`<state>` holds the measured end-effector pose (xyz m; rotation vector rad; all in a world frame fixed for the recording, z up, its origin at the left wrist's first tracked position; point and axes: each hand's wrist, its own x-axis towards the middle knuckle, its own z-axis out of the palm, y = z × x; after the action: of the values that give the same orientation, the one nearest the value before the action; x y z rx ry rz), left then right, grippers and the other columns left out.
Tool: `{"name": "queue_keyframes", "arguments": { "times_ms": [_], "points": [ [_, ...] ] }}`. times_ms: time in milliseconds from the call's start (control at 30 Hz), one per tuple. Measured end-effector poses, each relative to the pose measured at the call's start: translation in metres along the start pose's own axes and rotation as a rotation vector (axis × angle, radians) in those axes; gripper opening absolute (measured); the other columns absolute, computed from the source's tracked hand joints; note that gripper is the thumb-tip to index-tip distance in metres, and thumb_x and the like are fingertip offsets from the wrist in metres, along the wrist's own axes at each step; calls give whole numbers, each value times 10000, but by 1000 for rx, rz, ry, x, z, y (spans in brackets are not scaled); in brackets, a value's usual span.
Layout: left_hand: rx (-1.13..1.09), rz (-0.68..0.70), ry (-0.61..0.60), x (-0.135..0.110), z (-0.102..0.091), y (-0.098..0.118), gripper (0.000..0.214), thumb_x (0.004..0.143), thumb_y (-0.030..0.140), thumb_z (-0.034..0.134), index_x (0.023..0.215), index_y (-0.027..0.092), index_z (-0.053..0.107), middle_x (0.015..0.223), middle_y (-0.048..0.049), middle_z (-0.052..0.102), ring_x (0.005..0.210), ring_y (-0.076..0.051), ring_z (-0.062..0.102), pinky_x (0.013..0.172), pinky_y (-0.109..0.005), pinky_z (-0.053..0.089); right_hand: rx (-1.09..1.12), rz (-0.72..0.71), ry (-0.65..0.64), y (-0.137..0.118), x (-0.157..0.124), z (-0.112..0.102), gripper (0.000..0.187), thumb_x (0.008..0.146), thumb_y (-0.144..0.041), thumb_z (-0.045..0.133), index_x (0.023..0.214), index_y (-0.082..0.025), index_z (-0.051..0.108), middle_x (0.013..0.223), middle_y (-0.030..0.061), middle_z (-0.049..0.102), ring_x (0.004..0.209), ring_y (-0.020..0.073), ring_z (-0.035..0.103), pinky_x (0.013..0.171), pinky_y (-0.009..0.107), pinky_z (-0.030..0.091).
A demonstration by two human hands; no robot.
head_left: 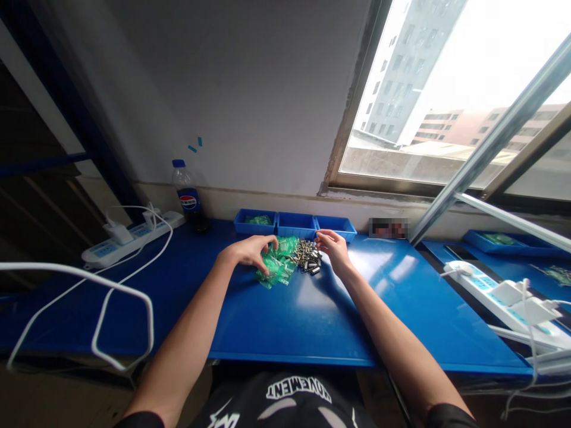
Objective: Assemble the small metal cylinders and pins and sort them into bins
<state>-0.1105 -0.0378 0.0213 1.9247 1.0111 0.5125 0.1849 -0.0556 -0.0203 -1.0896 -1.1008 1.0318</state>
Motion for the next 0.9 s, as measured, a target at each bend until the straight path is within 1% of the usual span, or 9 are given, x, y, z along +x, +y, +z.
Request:
{"name": "queue_keyframes", "arguments": {
  "times_ms": [100,233,333,467,533,633,700,800,900],
  "points": [
    [-71,29,7,1,-3,1,602,348,301,970,903,239,747,848,-11,710,535,-158,645,461,-220,425,-24,-5,-2,1,0,0,437,700,-568,804,935,-208,724,765,30,694,649,189,626,643,336,514],
    [-63,136,165,9,1,1,452,466,271,952,879,211,777,737,-38,710,615,-182,654,535,-232,471,-13,-2,1,1,0,0,436,693,-561,811,932,-207,726,761,33,690,650,191,622,637,336,509],
    [-61,184,271,18,9,0,385,541,269,936,889,200,786,686,-39,697,645,-187,655,582,-244,489,-5,5,1,0,0,1,437,684,-555,822,926,-204,729,756,33,690,648,190,618,635,333,507],
    [-127,192,396,29,23,0,322,593,321,935,845,193,778,758,-68,737,705,-212,697,655,-285,540,-44,-30,-15,-3,-2,2,452,710,-582,811,945,-203,736,778,42,713,666,190,631,650,327,510],
    [-194,199,431,33,30,2,316,620,351,929,844,193,772,809,-83,759,750,-227,719,716,-315,568,-98,-74,-62,-6,-5,4,455,739,-587,801,976,-202,748,817,55,738,705,195,652,682,328,518],
    [-310,201,422,37,40,6,342,649,379,918,882,183,763,866,-101,778,801,-245,743,769,-350,591,-171,-133,-178,-8,-10,9,470,754,-575,808,1043,-207,759,890,72,762,793,220,688,738,342,530],
    [-367,197,399,38,45,8,369,647,387,920,898,170,759,884,-110,783,816,-248,750,769,-351,597,-162,-137,-228,-9,-13,12,498,734,-569,829,1072,-212,754,888,65,762,792,224,693,735,346,534],
    [-398,192,370,37,48,10,416,646,398,922,935,150,754,890,-111,787,823,-241,756,752,-329,596,-95,-113,-235,-11,-15,15,517,675,-563,870,1031,-208,748,798,37,741,703,206,670,699,343,531],
    [-341,157,258,33,47,12,427,679,418,901,957,128,757,814,-100,782,736,-220,750,674,-294,574,-38,-106,-214,-12,-14,14,497,645,-534,899,980,-201,742,750,25,728,667,193,652,693,338,525]
  ]
}}
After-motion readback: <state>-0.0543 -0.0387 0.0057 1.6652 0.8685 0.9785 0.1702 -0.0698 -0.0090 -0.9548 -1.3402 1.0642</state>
